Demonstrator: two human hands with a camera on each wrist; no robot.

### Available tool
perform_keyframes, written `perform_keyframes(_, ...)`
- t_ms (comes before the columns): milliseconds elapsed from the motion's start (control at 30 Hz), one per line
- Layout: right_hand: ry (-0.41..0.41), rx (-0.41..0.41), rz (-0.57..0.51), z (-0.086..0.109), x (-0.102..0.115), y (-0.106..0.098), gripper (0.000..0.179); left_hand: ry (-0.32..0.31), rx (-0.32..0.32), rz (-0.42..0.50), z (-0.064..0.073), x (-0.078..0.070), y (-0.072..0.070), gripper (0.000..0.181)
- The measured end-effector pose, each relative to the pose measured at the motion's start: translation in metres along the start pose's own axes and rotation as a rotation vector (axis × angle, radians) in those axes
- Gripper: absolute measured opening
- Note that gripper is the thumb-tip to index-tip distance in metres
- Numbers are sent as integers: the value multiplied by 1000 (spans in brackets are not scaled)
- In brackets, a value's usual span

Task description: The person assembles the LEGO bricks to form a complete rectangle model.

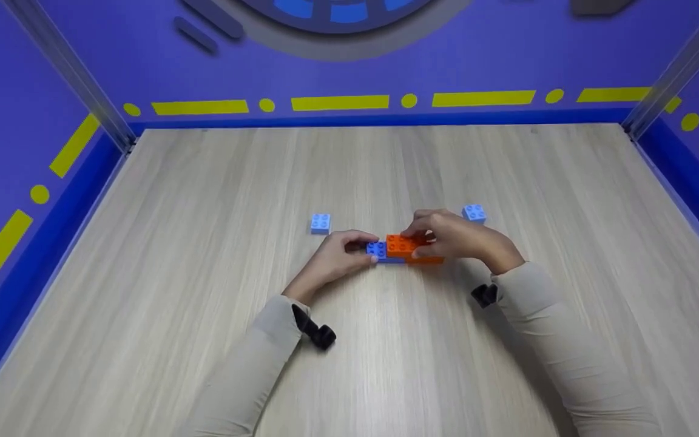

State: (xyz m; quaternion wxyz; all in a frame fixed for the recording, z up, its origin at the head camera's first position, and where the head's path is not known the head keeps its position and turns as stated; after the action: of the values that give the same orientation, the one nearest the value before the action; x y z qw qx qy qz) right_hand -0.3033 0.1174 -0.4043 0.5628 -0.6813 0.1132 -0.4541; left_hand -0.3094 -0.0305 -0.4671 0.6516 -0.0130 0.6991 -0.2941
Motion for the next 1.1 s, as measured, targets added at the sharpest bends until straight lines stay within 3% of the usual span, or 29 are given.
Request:
perform_keyframes(300,13,16,-38,-3,-2,-2,30,-9,-2,-2,1,1,0,38)
perform_keyframes(533,72,29,-90,-7,-7,-1,31,-14,2,6,1,0,0,37)
perform_keyframes(1100,113,36,-83,-10,-3,-1,27,-7,6,7,1,-1,0,38)
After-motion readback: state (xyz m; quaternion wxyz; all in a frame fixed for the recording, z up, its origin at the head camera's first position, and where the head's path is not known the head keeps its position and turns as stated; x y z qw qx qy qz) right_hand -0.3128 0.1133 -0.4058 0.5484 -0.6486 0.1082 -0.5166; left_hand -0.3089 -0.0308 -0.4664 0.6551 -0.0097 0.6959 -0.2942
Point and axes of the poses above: each hand's wrist, its own z-axis away from the middle knuckle, its own y-axis out of the palm, x = y × z, the point moved 9 cm from there along -z, towards the middle knuckle, and after that the axes turned 3 degrees about -x, right-handed, at the moved point
